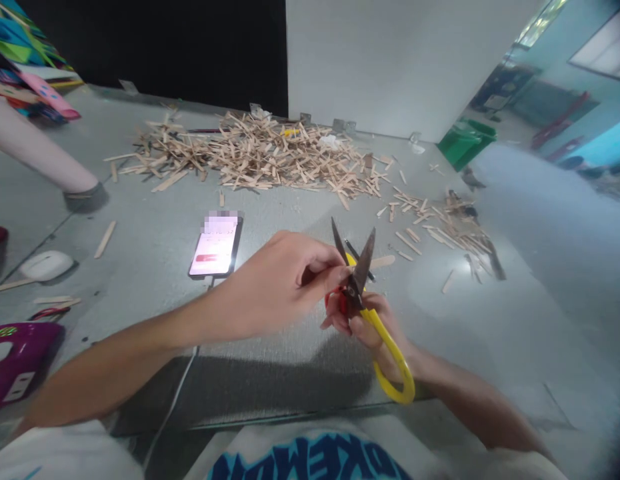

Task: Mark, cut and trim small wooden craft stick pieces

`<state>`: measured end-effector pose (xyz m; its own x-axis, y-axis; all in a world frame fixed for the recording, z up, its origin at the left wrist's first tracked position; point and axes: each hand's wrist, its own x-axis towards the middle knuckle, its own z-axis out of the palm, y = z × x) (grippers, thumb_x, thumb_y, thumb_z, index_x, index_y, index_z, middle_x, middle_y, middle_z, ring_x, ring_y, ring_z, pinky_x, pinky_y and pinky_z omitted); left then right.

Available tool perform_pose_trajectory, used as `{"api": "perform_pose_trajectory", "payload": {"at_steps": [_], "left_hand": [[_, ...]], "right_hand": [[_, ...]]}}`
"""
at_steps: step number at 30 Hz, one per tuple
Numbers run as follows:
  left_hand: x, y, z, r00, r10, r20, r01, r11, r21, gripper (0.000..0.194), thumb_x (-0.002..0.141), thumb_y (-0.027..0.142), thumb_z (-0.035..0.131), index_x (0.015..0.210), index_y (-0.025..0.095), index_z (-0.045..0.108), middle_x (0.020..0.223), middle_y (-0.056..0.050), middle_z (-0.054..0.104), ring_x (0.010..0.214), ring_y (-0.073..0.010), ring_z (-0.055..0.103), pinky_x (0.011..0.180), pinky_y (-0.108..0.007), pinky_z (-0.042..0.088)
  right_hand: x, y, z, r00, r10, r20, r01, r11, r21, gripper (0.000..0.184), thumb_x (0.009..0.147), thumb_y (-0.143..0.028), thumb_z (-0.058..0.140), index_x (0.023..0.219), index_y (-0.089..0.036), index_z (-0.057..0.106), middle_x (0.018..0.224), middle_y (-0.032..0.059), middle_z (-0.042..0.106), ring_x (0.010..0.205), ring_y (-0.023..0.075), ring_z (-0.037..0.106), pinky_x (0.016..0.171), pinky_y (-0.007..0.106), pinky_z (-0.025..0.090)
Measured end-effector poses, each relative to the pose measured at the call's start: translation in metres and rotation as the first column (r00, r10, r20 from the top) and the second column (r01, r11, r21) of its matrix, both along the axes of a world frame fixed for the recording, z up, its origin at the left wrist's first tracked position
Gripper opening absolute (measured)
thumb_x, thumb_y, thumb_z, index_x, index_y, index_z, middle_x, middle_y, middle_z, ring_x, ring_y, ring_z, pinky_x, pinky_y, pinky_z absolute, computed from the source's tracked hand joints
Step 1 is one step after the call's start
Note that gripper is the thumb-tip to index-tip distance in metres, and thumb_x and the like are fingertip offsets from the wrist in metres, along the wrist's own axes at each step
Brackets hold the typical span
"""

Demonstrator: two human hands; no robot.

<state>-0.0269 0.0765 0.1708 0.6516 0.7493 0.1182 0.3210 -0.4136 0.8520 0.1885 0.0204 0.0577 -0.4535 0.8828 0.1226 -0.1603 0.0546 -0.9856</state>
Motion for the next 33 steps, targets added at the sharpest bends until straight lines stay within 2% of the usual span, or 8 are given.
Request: {"api": "perform_pose_trajectory", "payload": {"at_steps": [5, 17, 24, 33], "left_hand": [[0.001, 0.000, -0.002, 1.000, 0.008, -0.009, -0.007, 0.999, 0.048, 0.029, 0.106, 0.020, 0.058, 0.084, 0.014, 0.077, 0.059, 0.007, 0.065, 0.050, -0.0051, 0.050, 0.051, -0.018, 0.035], [0.001, -0.001, -0.001, 1.000, 0.016, -0.007, -0.016, 0.998, 0.056, 0.028, 0.105, 0.018, 0.057, 0.084, 0.015, 0.075, 0.063, 0.006, 0.069, 0.053, -0.0054, 0.052, 0.052, -0.018, 0.034], [0.000, -0.001, -0.001, 1.000, 0.009, -0.016, -0.008, 0.998, 0.065, 0.031, 0.104, 0.017, 0.057, 0.079, 0.014, 0.074, 0.059, 0.006, 0.063, 0.052, -0.0051, 0.047, 0.052, -0.019, 0.032], [0.000, -0.004, 0.002, 1.000, 0.007, 0.003, -0.007, 0.999, 0.036, 0.030, 0.104, 0.017, 0.057, 0.079, 0.014, 0.074, 0.058, 0.007, 0.059, 0.052, -0.0054, 0.045, 0.050, -0.019, 0.031]], "right_hand": [[-0.002, -0.004, -0.005, 0.996, 0.008, -0.085, -0.014, 0.998, -0.069, 0.037, 0.100, -0.057, 0.075, 0.103, -0.021, 0.068, 0.090, 0.0008, 0.052, 0.068, 0.0127, 0.049, 0.065, 0.031, 0.062], [0.000, -0.005, -0.009, 0.999, 0.013, -0.042, -0.015, 0.999, -0.052, 0.037, 0.103, -0.057, 0.071, 0.105, -0.020, 0.066, 0.089, 0.0011, 0.058, 0.062, 0.0102, 0.052, 0.059, 0.026, 0.053], [0.001, -0.006, -0.014, 1.000, -0.005, -0.023, 0.004, 0.997, -0.072, 0.041, 0.101, -0.060, 0.073, 0.102, -0.020, 0.066, 0.085, -0.0003, 0.056, 0.058, 0.0092, 0.049, 0.056, 0.026, 0.052], [0.003, -0.003, -0.006, 0.995, -0.014, 0.102, 0.016, 1.000, -0.013, 0.048, 0.099, -0.067, 0.070, 0.091, -0.020, 0.064, 0.072, -0.0016, 0.056, 0.055, 0.0117, 0.049, 0.053, 0.027, 0.053]]}}
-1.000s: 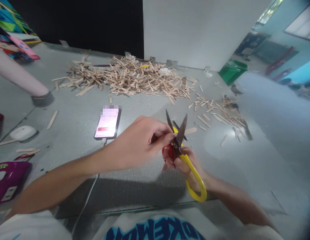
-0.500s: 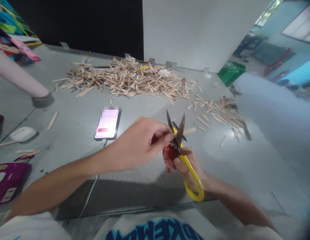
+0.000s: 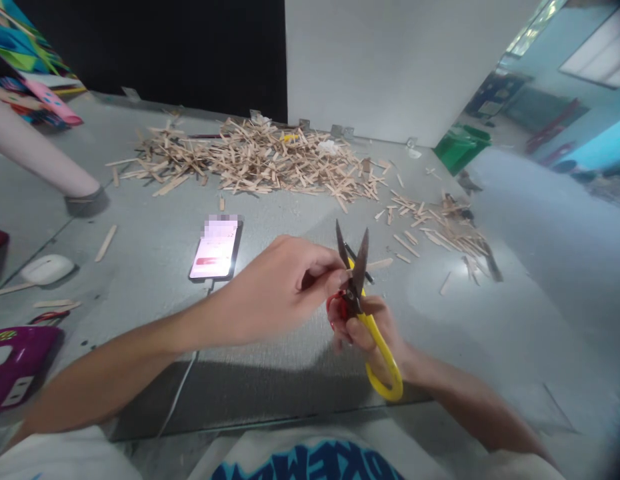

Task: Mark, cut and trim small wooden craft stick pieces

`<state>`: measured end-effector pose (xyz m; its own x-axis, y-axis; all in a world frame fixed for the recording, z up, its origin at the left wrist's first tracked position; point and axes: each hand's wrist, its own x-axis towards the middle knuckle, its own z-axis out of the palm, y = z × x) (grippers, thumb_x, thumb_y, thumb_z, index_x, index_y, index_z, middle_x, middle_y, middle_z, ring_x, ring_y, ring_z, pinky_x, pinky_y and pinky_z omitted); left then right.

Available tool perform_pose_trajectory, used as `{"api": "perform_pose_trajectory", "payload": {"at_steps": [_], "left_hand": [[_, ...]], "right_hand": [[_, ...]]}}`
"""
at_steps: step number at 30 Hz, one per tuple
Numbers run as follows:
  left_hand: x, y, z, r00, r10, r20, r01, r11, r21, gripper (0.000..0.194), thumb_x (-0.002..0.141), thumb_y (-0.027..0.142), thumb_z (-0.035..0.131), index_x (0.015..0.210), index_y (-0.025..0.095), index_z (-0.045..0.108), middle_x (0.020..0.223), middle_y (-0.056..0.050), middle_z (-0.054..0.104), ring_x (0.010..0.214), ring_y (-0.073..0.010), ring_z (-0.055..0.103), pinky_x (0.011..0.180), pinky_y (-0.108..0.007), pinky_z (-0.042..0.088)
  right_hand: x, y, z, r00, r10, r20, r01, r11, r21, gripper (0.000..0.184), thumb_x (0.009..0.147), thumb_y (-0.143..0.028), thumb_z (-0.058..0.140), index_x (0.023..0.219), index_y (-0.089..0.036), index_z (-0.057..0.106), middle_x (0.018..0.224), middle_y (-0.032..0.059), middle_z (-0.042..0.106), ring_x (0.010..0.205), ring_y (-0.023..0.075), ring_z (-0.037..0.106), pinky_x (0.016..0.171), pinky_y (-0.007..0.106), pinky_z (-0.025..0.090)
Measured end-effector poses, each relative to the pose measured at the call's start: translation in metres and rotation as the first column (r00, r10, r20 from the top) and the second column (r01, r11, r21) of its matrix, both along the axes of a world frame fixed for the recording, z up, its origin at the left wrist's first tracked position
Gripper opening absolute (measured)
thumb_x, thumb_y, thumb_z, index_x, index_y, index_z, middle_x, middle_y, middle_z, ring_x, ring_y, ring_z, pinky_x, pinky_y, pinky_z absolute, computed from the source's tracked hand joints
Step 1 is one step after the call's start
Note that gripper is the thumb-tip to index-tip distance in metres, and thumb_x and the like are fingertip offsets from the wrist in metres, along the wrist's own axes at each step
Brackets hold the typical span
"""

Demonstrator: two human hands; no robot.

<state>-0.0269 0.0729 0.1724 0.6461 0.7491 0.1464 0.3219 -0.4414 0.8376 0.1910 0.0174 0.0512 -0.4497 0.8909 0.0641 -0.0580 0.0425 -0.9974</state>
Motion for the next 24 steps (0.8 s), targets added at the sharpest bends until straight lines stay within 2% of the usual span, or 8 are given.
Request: {"api": "perform_pose_trajectory", "payload": {"at_steps": [8, 11, 15, 18, 21, 24], "left_hand": [[-0.001, -0.001, 0.002, 1.000, 0.003, 0.010, -0.002, 0.999, -0.054, 0.028, 0.104, 0.018, 0.057, 0.083, 0.014, 0.075, 0.057, 0.007, 0.056, 0.049, -0.0052, 0.044, 0.045, -0.017, 0.028], [0.000, -0.001, 0.003, 1.000, 0.005, 0.027, -0.002, 0.994, -0.106, 0.027, 0.105, 0.018, 0.056, 0.084, 0.015, 0.073, 0.056, 0.007, 0.056, 0.047, -0.0053, 0.044, 0.044, -0.017, 0.028], [0.001, -0.001, 0.004, 0.998, 0.018, 0.054, -0.007, 0.980, -0.199, 0.031, 0.109, 0.023, 0.054, 0.082, 0.016, 0.067, 0.057, 0.006, 0.058, 0.044, -0.0048, 0.045, 0.043, -0.017, 0.029], [0.001, 0.000, 0.004, 0.997, 0.010, 0.078, 0.011, 0.965, -0.262, 0.038, 0.114, 0.031, 0.052, 0.081, 0.017, 0.065, 0.056, 0.005, 0.057, 0.040, -0.0045, 0.043, 0.043, -0.017, 0.030], [-0.002, 0.003, 0.004, 0.989, 0.056, 0.135, -0.015, 0.958, -0.286, 0.036, 0.114, 0.039, 0.056, 0.088, 0.017, 0.065, 0.055, 0.005, 0.057, 0.041, -0.0057, 0.046, 0.042, -0.016, 0.033], [-0.005, 0.006, 0.004, 0.982, 0.082, 0.168, -0.027, 0.952, -0.306, 0.032, 0.112, 0.046, 0.062, 0.099, 0.017, 0.069, 0.062, 0.003, 0.064, 0.046, -0.0075, 0.055, 0.044, -0.016, 0.039]], "right_hand": [[0.001, 0.000, -0.001, 0.999, -0.025, 0.033, 0.025, 0.999, 0.023, 0.047, 0.100, -0.066, 0.070, 0.089, -0.020, 0.064, 0.074, -0.0010, 0.057, 0.054, 0.0111, 0.048, 0.051, 0.027, 0.052], [0.001, 0.001, -0.001, 1.000, -0.010, 0.014, 0.010, 1.000, 0.012, 0.046, 0.101, -0.065, 0.070, 0.096, -0.020, 0.066, 0.079, -0.0004, 0.058, 0.055, 0.0104, 0.048, 0.052, 0.027, 0.053], [-0.002, 0.004, 0.006, 0.997, 0.024, -0.076, -0.017, 0.995, 0.096, 0.047, 0.101, -0.066, 0.069, 0.113, -0.020, 0.068, 0.085, 0.0005, 0.056, 0.066, 0.0141, 0.054, 0.065, 0.032, 0.060], [-0.003, 0.005, 0.011, 0.994, 0.031, -0.100, -0.012, 0.982, 0.187, 0.044, 0.103, -0.063, 0.067, 0.120, -0.022, 0.069, 0.087, 0.0010, 0.056, 0.075, 0.0168, 0.057, 0.078, 0.037, 0.061], [-0.002, 0.003, 0.013, 0.995, 0.021, -0.097, -0.003, 0.983, 0.184, 0.043, 0.105, -0.062, 0.064, 0.123, -0.023, 0.068, 0.096, 0.0036, 0.059, 0.079, 0.0176, 0.057, 0.081, 0.039, 0.059], [0.000, 0.002, 0.014, 0.994, 0.001, -0.107, 0.018, 0.985, 0.171, 0.047, 0.104, -0.064, 0.064, 0.124, -0.022, 0.067, 0.098, 0.0045, 0.058, 0.080, 0.0181, 0.056, 0.084, 0.041, 0.060]]}}
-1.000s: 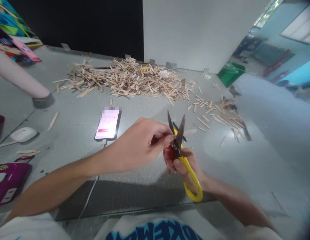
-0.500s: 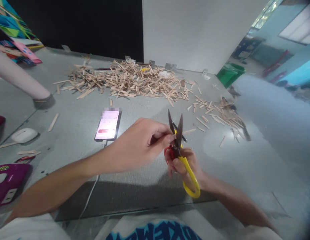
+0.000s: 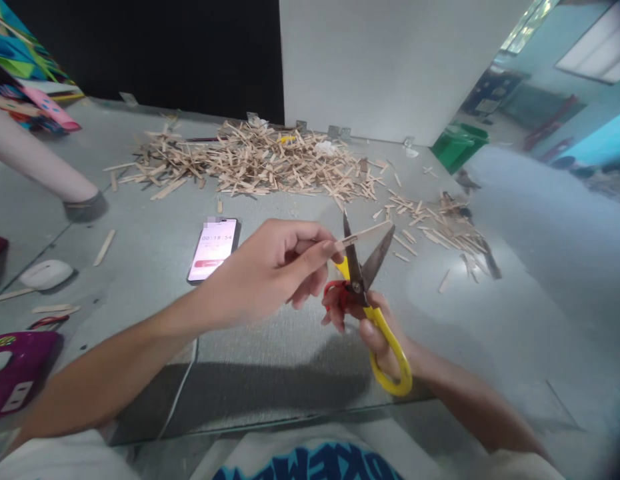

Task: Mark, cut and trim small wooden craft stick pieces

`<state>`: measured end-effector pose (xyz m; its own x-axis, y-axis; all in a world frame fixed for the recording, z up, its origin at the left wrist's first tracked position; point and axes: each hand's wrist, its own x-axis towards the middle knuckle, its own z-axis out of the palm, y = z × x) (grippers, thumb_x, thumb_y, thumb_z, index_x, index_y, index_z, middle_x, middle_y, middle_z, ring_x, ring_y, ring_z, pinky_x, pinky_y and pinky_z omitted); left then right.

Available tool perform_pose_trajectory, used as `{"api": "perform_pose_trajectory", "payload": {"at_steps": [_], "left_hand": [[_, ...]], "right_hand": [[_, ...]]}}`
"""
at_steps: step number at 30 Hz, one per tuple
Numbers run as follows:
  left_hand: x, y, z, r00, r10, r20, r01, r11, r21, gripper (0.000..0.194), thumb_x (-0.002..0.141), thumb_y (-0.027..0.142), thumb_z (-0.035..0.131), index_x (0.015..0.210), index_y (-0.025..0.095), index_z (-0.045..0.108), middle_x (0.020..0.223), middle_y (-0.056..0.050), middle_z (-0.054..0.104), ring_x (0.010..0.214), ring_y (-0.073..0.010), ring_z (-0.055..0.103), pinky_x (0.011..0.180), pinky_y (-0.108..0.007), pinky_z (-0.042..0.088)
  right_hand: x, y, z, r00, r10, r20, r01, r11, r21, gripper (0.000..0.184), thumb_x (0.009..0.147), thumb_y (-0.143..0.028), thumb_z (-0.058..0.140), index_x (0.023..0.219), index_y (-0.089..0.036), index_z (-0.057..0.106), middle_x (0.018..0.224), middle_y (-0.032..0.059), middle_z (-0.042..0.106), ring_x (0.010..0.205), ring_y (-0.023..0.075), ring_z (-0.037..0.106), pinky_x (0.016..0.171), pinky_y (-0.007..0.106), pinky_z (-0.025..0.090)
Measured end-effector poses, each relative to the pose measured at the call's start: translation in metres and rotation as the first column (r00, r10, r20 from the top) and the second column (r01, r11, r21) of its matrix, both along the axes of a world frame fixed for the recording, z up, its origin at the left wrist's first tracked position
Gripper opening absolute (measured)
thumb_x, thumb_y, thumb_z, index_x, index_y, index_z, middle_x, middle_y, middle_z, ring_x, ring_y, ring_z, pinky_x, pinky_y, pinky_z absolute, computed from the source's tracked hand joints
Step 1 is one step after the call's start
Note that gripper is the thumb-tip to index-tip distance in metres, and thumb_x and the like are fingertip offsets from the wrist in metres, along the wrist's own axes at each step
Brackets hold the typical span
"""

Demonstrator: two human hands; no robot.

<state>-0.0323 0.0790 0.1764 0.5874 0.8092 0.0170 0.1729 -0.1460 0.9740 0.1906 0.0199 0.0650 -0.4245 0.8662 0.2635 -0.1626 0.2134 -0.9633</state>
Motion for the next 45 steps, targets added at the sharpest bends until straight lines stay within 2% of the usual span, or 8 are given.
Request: {"api": "perform_pose_trajectory", "payload": {"at_steps": [7, 11, 14, 18, 25, 33, 38, 45], "left_hand": [[-0.002, 0.004, -0.002, 0.997, -0.030, 0.072, 0.034, 0.998, -0.053, 0.020, 0.115, 0.030, 0.054, 0.114, 0.017, 0.070, 0.087, -0.003, 0.076, 0.064, -0.0118, 0.071, 0.053, -0.018, 0.054], [-0.002, 0.005, -0.004, 0.999, -0.005, 0.040, 0.008, 0.998, -0.067, 0.022, 0.114, 0.022, 0.050, 0.105, 0.017, 0.069, 0.070, 0.002, 0.064, 0.052, -0.0080, 0.056, 0.048, -0.017, 0.044], [-0.002, 0.006, -0.006, 1.000, -0.019, 0.016, 0.020, 0.997, -0.069, 0.027, 0.116, 0.029, 0.048, 0.102, 0.018, 0.067, 0.059, 0.006, 0.053, 0.047, -0.0072, 0.046, 0.048, -0.018, 0.039], [-0.001, 0.007, -0.006, 0.999, -0.044, 0.014, 0.045, 0.998, -0.041, 0.033, 0.115, 0.045, 0.055, 0.101, 0.018, 0.067, 0.062, 0.005, 0.058, 0.046, -0.0064, 0.048, 0.046, -0.017, 0.038], [0.002, 0.004, -0.005, 0.999, 0.037, 0.029, -0.037, 0.999, 0.010, 0.036, 0.112, 0.046, 0.061, 0.091, 0.017, 0.066, 0.062, 0.003, 0.060, 0.046, -0.0067, 0.050, 0.042, -0.016, 0.035], [-0.003, 0.001, 0.000, 0.998, 0.019, -0.067, -0.012, 0.993, 0.116, 0.029, 0.116, 0.037, 0.052, 0.105, 0.018, 0.070, 0.066, 0.004, 0.059, 0.054, -0.0079, 0.053, 0.049, -0.016, 0.040], [-0.005, -0.002, 0.007, 0.990, -0.032, -0.139, 0.038, 0.998, 0.041, 0.032, 0.113, 0.035, 0.058, 0.089, 0.018, 0.070, 0.064, 0.002, 0.066, 0.050, -0.0081, 0.059, 0.045, -0.016, 0.042], [-0.002, -0.006, 0.003, 0.991, -0.090, -0.100, 0.088, 0.996, -0.021, 0.029, 0.110, 0.026, 0.061, 0.085, 0.019, 0.073, 0.060, 0.004, 0.068, 0.046, -0.0061, 0.059, 0.043, -0.013, 0.042]], "right_hand": [[-0.001, 0.007, 0.005, 0.994, -0.103, 0.044, 0.105, 0.994, -0.028, 0.048, 0.103, -0.070, 0.064, 0.112, -0.023, 0.065, 0.084, -0.0001, 0.052, 0.073, 0.0165, 0.053, 0.076, 0.036, 0.062], [0.000, 0.008, -0.005, 0.990, -0.130, 0.050, 0.132, 0.990, -0.044, 0.052, 0.101, -0.072, 0.065, 0.113, -0.022, 0.067, 0.083, -0.0002, 0.054, 0.071, 0.0162, 0.049, 0.075, 0.037, 0.061], [0.002, 0.007, -0.015, 0.988, -0.132, 0.079, 0.137, 0.989, -0.061, 0.053, 0.101, -0.073, 0.065, 0.117, -0.022, 0.067, 0.086, 0.0005, 0.054, 0.073, 0.0167, 0.049, 0.078, 0.038, 0.061], [0.003, 0.005, -0.020, 0.986, -0.129, 0.106, 0.137, 0.989, -0.065, 0.055, 0.100, -0.073, 0.067, 0.119, -0.022, 0.068, 0.087, 0.0012, 0.054, 0.074, 0.0170, 0.051, 0.076, 0.037, 0.059], [0.002, 0.006, -0.020, 0.982, -0.134, 0.131, 0.142, 0.988, -0.060, 0.060, 0.096, -0.078, 0.068, 0.117, -0.022, 0.068, 0.087, 0.0011, 0.055, 0.073, 0.0169, 0.051, 0.075, 0.036, 0.059], [0.004, 0.001, -0.015, 0.993, -0.034, 0.110, 0.041, 0.997, -0.060, 0.058, 0.098, -0.075, 0.067, 0.120, -0.022, 0.069, 0.093, 0.0041, 0.060, 0.072, 0.0165, 0.051, 0.077, 0.039, 0.061], [0.008, -0.004, -0.008, 0.990, 0.022, 0.140, -0.021, 1.000, -0.012, 0.053, 0.103, -0.068, 0.065, 0.129, -0.022, 0.068, 0.098, 0.0057, 0.060, 0.080, 0.0184, 0.057, 0.083, 0.041, 0.060], [0.008, -0.005, -0.002, 0.985, 0.059, 0.161, -0.064, 0.998, 0.021, 0.047, 0.106, -0.066, 0.061, 0.127, -0.024, 0.066, 0.098, 0.0050, 0.057, 0.081, 0.0187, 0.055, 0.074, 0.036, 0.054]]}}
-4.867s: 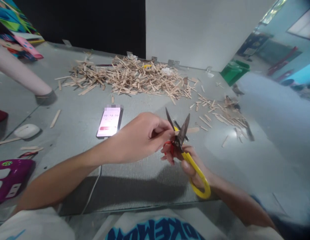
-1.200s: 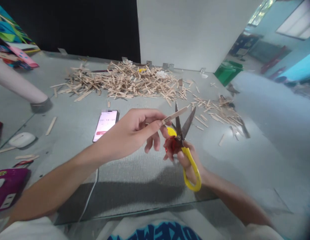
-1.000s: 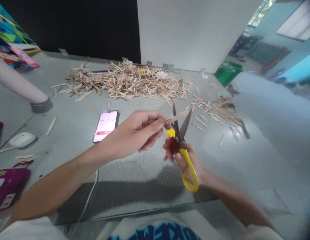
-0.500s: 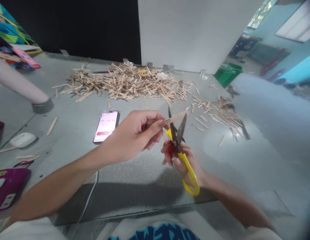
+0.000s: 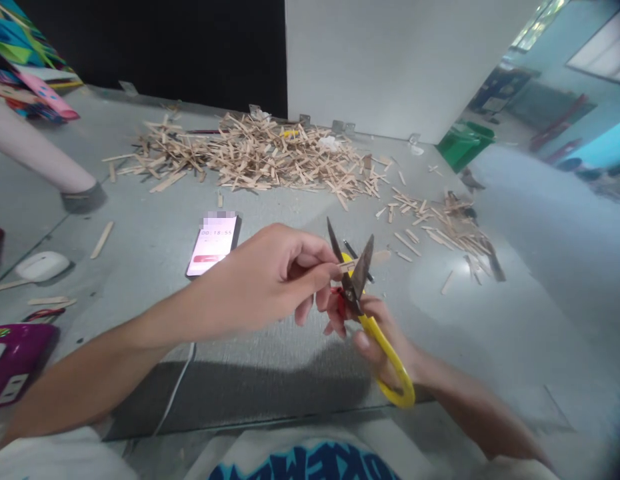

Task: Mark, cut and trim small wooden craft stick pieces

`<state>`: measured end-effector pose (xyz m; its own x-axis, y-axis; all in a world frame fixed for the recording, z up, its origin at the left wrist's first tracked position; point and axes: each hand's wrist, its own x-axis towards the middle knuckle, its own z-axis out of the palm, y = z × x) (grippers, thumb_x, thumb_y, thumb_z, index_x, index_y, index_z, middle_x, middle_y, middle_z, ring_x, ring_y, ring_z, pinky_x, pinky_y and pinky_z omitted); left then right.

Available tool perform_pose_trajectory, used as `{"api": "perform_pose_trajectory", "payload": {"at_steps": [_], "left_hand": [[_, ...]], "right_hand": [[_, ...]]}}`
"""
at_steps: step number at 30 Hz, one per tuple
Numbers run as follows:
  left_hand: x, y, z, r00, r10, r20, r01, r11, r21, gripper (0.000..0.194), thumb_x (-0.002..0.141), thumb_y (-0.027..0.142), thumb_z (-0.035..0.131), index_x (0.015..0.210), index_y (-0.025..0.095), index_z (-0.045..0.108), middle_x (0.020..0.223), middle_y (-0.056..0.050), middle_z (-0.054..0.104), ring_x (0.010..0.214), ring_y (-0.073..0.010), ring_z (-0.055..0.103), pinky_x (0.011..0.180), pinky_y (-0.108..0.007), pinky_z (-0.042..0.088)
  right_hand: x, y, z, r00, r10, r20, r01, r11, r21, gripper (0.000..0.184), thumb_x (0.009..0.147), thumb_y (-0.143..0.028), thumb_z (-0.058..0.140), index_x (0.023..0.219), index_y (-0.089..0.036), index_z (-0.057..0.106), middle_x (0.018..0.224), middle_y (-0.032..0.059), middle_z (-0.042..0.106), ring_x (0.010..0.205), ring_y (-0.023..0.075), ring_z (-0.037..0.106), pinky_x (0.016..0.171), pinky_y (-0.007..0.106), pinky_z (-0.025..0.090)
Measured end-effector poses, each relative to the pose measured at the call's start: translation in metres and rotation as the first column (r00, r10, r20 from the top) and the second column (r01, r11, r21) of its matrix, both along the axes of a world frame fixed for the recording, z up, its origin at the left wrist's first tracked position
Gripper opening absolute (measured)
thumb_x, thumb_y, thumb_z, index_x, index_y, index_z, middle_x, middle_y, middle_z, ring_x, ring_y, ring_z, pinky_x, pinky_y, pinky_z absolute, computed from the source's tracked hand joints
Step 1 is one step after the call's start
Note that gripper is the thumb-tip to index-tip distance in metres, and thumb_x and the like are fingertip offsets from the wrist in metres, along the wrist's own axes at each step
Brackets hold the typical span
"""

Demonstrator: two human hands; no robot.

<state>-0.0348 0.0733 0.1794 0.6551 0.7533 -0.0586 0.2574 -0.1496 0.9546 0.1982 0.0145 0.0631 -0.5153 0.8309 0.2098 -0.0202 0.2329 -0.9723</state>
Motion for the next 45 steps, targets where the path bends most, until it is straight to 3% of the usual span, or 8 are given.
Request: {"api": "perform_pose_trajectory", "payload": {"at_steps": [11, 15, 24, 33, 45], "left_hand": [[0.001, -0.001, -0.002, 1.000, 0.018, 0.003, -0.018, 0.999, -0.028, 0.020, 0.101, 0.020, 0.066, 0.084, 0.020, 0.077, 0.065, 0.004, 0.071, 0.046, -0.0063, 0.060, 0.041, -0.013, 0.041], [0.002, 0.000, 0.000, 1.000, 0.006, 0.005, -0.006, 0.999, -0.033, 0.022, 0.098, 0.015, 0.063, 0.081, 0.020, 0.076, 0.063, 0.004, 0.069, 0.046, -0.0062, 0.059, 0.041, -0.013, 0.041], [0.004, 0.001, 0.002, 0.999, -0.004, -0.032, 0.001, 0.995, -0.101, 0.021, 0.093, 0.012, 0.061, 0.080, 0.019, 0.076, 0.062, 0.006, 0.068, 0.045, -0.0057, 0.059, 0.043, -0.012, 0.044], [0.005, -0.002, -0.002, 1.000, 0.018, -0.012, -0.019, 0.995, -0.093, 0.021, 0.090, 0.008, 0.061, 0.083, 0.019, 0.077, 0.064, 0.007, 0.070, 0.042, -0.0056, 0.059, 0.040, -0.012, 0.046], [0.005, -0.004, -0.001, 0.999, 0.043, 0.002, -0.043, 0.995, -0.090, 0.021, 0.091, 0.007, 0.060, 0.078, 0.019, 0.073, 0.059, 0.008, 0.067, 0.043, -0.0047, 0.059, 0.041, -0.010, 0.046]], "right_hand": [[-0.001, -0.003, 0.008, 1.000, -0.010, 0.009, 0.010, 0.999, -0.034, 0.041, 0.104, -0.066, 0.063, 0.122, -0.029, 0.062, 0.102, 0.0061, 0.057, 0.086, 0.0215, 0.057, 0.083, 0.042, 0.055], [-0.001, -0.003, 0.010, 1.000, -0.002, -0.001, 0.002, 0.999, -0.042, 0.038, 0.103, -0.063, 0.066, 0.119, -0.028, 0.062, 0.102, 0.0061, 0.058, 0.086, 0.0212, 0.056, 0.081, 0.039, 0.054], [0.003, 0.001, -0.005, 1.000, 0.003, -0.019, -0.005, 0.996, -0.094, 0.038, 0.104, -0.059, 0.068, 0.111, -0.022, 0.069, 0.087, 0.0025, 0.057, 0.076, 0.0176, 0.052, 0.070, 0.032, 0.049], [-0.001, 0.004, 0.009, 1.000, -0.001, 0.003, 0.002, 0.995, -0.096, 0.033, 0.102, -0.052, 0.071, 0.097, -0.020, 0.069, 0.081, 0.0021, 0.057, 0.070, 0.0157, 0.052, 0.061, 0.028, 0.046], [-0.002, 0.001, 0.001, 0.999, 0.010, -0.044, -0.021, 0.966, -0.256, 0.035, 0.102, -0.055, 0.070, 0.098, -0.020, 0.064, 0.085, 0.0015, 0.055, 0.066, 0.0136, 0.046, 0.059, 0.028, 0.042]]}}
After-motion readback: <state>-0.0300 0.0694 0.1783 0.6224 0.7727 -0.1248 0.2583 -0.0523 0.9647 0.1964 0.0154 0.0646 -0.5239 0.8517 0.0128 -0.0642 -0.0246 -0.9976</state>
